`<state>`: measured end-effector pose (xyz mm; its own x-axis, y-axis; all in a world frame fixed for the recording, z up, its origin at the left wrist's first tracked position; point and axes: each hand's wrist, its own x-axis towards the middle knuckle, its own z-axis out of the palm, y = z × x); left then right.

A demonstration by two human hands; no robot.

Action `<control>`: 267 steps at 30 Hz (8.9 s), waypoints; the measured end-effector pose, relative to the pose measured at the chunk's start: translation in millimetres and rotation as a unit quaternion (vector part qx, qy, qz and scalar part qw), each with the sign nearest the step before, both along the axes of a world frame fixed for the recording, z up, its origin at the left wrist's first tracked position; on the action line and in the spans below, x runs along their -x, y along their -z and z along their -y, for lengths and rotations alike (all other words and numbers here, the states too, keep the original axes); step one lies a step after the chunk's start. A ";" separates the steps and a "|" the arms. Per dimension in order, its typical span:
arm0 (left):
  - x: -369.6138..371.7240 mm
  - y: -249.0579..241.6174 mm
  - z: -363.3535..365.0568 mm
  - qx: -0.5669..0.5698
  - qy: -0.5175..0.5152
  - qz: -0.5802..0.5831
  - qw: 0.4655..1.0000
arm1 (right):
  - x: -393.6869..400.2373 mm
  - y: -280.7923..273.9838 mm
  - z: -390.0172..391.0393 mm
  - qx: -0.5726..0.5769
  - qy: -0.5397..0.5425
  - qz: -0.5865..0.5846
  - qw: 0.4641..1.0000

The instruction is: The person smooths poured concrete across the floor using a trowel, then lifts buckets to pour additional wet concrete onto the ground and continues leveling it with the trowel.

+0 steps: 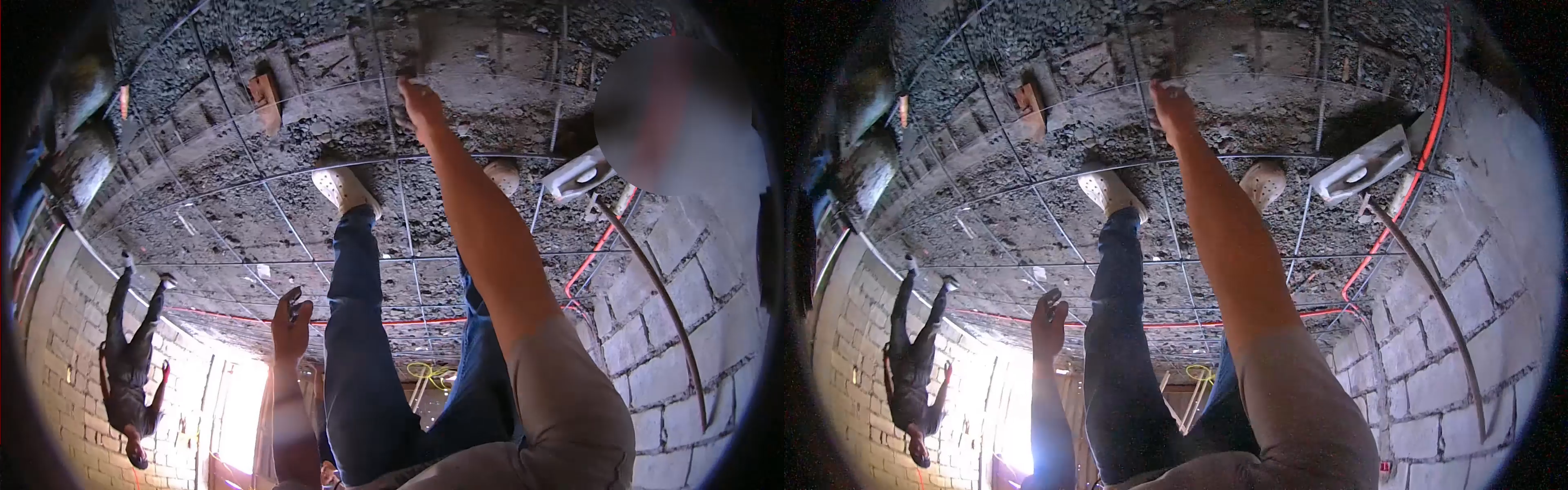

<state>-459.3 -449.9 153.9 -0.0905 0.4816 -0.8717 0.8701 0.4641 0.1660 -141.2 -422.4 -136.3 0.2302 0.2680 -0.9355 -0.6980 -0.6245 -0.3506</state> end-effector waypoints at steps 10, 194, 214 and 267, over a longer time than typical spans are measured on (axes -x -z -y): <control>-9.5 173.7 -66.4 -0.016 -0.045 0.157 0.986 | 16.6 8.3 3.8 -0.066 0.061 -0.007 0.996; -116.9 22.8 -459.7 -0.262 -0.042 -0.145 0.953 | -79.7 -191.2 -437.2 -0.163 -0.372 0.461 0.789; -298.3 -44.6 -426.5 -0.308 0.091 0.040 0.946 | -257.0 -77.1 -469.5 -0.094 -0.428 0.427 0.790; -146.5 -156.9 -444.1 -0.364 -0.145 0.213 0.895 | -175.2 -290.4 -334.8 -0.253 -0.268 0.154 0.917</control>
<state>-312.8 -5.7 310.9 -0.0378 0.9462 -0.3213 0.5172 0.2937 0.8039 34.1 -87.6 154.0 0.1707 0.8012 -0.5735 -0.1578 -0.5523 -0.8185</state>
